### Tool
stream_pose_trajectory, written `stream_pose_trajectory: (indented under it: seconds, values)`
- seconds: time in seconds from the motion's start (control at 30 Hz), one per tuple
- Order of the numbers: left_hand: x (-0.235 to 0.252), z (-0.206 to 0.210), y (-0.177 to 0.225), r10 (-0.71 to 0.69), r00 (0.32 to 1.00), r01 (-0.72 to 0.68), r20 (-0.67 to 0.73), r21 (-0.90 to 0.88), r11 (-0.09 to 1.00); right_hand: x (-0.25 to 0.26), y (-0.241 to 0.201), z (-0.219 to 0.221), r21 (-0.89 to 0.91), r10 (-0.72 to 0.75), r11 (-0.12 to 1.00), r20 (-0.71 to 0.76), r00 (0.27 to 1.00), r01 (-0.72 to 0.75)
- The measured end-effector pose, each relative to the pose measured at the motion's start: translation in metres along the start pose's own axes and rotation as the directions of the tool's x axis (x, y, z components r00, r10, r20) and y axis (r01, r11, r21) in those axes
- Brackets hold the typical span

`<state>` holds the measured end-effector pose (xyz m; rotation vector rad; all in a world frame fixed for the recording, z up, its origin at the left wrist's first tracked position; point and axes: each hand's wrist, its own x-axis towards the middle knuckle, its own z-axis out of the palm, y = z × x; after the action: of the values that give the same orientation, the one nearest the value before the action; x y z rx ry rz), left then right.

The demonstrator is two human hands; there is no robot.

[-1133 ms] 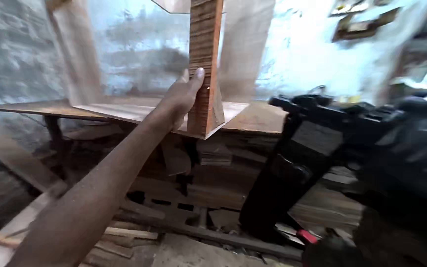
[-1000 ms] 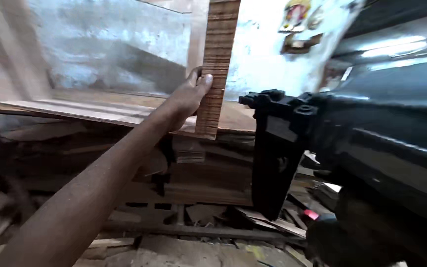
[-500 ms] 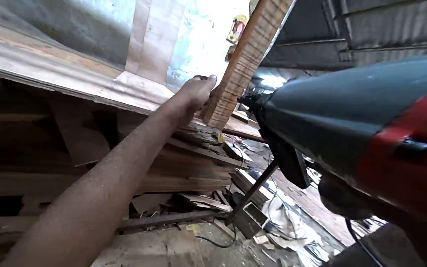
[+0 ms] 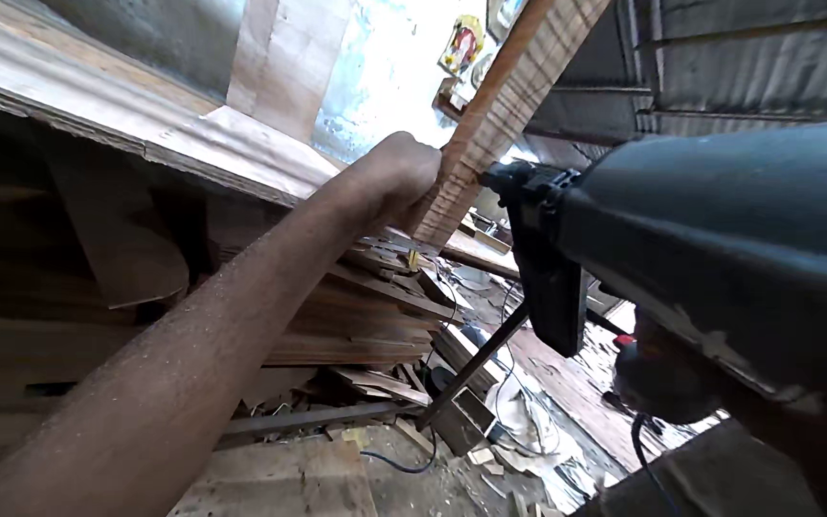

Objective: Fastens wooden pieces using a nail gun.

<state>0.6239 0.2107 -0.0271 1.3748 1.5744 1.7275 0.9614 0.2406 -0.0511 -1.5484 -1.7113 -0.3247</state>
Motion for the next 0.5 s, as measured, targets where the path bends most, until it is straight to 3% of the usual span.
stream_pose_trajectory:
  seconds: [0.07,0.17,0.27,0.33,0.37,0.4,0.43,0.47,0.5]
  values:
    - [0.000,-0.001,-0.001,0.014,1.000,-0.014,-0.001,-0.008,1.000,0.004,-0.004,-0.002,-0.108,0.004,0.994,0.025,1.000,-0.001]
    - [0.000,-0.001,0.000,-0.002,1.000,0.001,-0.023,-0.017,1.000,0.004,-0.001,-0.006,0.006,-0.153,0.988,0.032,0.988,0.153]
    - [-0.003,0.001,0.006,-0.047,0.996,0.049,-0.081,0.022,0.999,0.007,0.004,-0.015,0.071,-0.207,0.978,0.232,0.950,0.195]
    - [-0.005,-0.001,0.006,-0.054,0.991,0.058,-0.121,0.028,0.998,0.014,0.032,0.006,0.139,-0.434,0.901,0.296,0.851,0.411]
    - [-0.005,-0.002,0.005,-0.061,0.990,0.064,-0.125,0.016,0.998,0.020,0.057,0.034,0.277,-0.646,0.753,0.141,0.750,0.597]
    - [-0.004,-0.002,0.005,-0.066,0.989,0.068,-0.135,0.014,0.998,0.022,0.069,0.050,0.385,-0.760,0.615,0.056,0.648,0.688]
    - [-0.003,-0.002,0.005,-0.071,0.987,0.075,-0.141,0.022,0.997,0.019,0.068,0.052,0.414,-0.801,0.552,0.022,0.598,0.724]
    - [-0.002,-0.003,0.006,-0.076,0.987,0.081,-0.143,0.035,0.996,0.010,0.057,0.035,0.396,-0.791,0.596,0.139,0.596,0.698]
    - [-0.002,-0.003,0.006,-0.074,0.987,0.083,-0.140,0.056,0.995,0.004,0.049,0.025,0.432,-0.785,0.600,0.158,0.599,0.673]
